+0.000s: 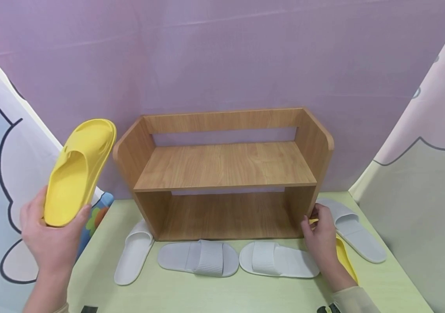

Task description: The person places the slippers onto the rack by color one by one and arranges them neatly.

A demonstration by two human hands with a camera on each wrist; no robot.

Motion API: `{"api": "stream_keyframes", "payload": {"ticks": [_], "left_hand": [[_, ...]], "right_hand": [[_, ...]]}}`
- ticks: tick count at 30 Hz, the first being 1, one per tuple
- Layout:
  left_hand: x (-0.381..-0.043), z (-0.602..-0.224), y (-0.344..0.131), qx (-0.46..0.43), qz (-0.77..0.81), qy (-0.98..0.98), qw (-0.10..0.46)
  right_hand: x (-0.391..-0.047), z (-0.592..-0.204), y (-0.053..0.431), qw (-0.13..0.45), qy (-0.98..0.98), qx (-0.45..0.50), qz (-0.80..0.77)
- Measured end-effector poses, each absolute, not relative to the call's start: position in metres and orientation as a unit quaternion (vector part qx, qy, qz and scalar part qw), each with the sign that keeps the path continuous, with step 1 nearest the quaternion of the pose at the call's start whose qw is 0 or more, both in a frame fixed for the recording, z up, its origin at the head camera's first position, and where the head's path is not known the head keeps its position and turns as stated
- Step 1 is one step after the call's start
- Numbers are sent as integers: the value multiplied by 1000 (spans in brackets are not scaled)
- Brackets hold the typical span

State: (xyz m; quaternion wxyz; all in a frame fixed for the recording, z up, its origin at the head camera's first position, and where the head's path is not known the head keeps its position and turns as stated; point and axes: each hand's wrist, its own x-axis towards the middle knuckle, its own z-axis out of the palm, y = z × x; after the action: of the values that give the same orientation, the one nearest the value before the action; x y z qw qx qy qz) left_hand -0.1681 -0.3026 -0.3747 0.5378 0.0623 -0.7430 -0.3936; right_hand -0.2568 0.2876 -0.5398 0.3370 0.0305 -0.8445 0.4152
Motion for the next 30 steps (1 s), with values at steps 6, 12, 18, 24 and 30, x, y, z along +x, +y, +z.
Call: {"api": "stream_keyframes", "payload": {"ticks": [6, 12, 18, 24, 30], "left_hand": [[-166, -370, -298, 54, -406, -738, 536], [-162, -358, -283, 22, -390, -741, 547], [-167, -350, -264, -20, -394, -731, 556], [-177, -361, -259, -23, -390, -756, 524], [-186, -366, -249, -39, -389, -772, 501]], "right_hand": [[-255, -539, 287, 333, -844, 25, 419], [-255, -538, 287, 337, -844, 28, 417], [-256, -539, 287, 344, -839, 36, 421], [-256, -538, 287, 351, -836, 42, 419], [-255, -538, 287, 349, -834, 43, 425]]}}
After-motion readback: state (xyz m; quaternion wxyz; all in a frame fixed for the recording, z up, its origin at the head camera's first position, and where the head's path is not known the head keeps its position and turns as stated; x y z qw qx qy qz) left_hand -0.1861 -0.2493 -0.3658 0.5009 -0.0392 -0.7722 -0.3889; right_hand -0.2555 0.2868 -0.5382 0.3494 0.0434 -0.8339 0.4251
